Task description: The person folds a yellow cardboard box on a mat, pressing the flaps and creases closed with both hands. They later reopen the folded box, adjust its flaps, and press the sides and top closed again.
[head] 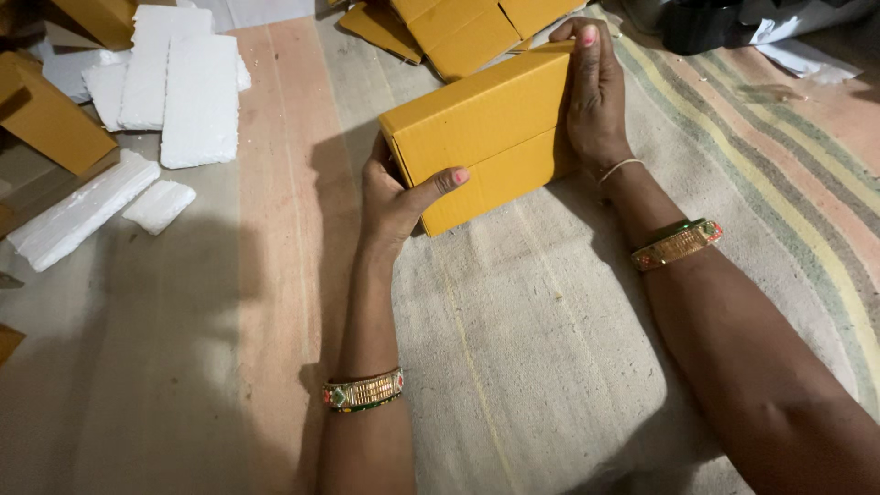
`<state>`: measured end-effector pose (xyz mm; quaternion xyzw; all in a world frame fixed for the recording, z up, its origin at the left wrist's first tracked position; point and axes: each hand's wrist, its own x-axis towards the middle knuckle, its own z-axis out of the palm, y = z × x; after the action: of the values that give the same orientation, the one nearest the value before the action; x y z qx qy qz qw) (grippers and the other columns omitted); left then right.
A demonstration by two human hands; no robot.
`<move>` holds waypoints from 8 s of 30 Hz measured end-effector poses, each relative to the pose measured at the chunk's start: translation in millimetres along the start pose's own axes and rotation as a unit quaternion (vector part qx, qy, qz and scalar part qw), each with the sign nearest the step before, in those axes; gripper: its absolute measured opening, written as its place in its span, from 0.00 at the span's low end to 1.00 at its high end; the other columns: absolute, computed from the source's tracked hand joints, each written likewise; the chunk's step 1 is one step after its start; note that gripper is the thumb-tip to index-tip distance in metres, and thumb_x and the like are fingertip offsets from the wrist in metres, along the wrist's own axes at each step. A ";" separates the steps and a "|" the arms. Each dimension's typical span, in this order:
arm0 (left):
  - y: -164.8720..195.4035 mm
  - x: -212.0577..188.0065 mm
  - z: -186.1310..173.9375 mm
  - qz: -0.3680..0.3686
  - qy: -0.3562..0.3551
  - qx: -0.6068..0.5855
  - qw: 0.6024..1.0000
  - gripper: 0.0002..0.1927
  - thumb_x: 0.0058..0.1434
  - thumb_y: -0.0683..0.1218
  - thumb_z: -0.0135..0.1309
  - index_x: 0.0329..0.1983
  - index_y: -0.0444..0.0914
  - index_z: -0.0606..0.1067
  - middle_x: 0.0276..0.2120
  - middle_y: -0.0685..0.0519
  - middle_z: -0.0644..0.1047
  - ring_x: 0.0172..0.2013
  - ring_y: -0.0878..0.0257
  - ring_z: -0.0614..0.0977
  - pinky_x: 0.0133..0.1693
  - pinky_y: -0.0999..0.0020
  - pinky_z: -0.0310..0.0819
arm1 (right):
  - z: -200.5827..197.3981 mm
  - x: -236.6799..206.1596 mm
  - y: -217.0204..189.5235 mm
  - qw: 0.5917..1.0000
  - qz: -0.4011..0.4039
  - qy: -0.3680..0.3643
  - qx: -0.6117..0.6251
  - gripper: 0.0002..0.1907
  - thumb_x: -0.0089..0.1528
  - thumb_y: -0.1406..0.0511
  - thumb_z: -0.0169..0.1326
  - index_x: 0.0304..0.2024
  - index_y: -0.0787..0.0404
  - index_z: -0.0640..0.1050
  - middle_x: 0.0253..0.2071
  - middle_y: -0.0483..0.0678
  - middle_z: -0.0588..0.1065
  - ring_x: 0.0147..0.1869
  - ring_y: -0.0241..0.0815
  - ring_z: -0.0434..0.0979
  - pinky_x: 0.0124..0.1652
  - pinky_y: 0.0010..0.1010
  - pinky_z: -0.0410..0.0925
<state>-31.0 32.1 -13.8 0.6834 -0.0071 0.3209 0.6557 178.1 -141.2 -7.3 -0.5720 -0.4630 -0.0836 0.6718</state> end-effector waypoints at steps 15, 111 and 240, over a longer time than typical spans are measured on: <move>27.8 -0.8 35.2 0.234 0.111 0.619 0.741 0.75 0.42 0.71 0.75 0.77 0.42 0.38 0.75 0.43 0.50 0.75 0.48 0.47 0.71 0.28 0.34 | 1.8 -2.3 -8.9 0.998 -0.011 0.008 -0.056 0.28 0.78 0.44 0.31 0.53 0.59 0.69 0.44 0.46 0.72 0.48 0.34 0.75 0.49 0.27 0.71; -2.6 6.4 -15.4 -0.025 0.005 -0.049 0.998 0.35 0.48 0.50 0.75 0.55 0.32 0.73 0.46 0.48 0.81 0.47 0.61 0.83 0.51 0.66 0.83 | 2.7 -1.7 -11.7 0.994 0.038 -0.013 -0.097 0.23 0.77 0.47 0.41 0.57 0.56 0.72 0.44 0.47 0.77 0.48 0.35 0.78 0.48 0.30 0.73; -15.4 7.3 -7.1 -0.047 0.124 -0.012 0.991 0.39 0.50 0.63 0.70 0.54 0.32 0.72 0.43 0.44 0.78 0.45 0.55 0.83 0.47 0.59 0.86 | 11.5 2.2 -27.5 0.993 0.049 -0.062 -0.093 0.30 0.77 0.43 0.33 0.51 0.58 0.74 0.41 0.45 0.76 0.47 0.37 0.78 0.50 0.33 0.75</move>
<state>-21.6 43.6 -24.6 0.6297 0.1029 0.3720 0.6741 155.5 -139.6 12.4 -0.6578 -0.4659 -0.0577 0.5889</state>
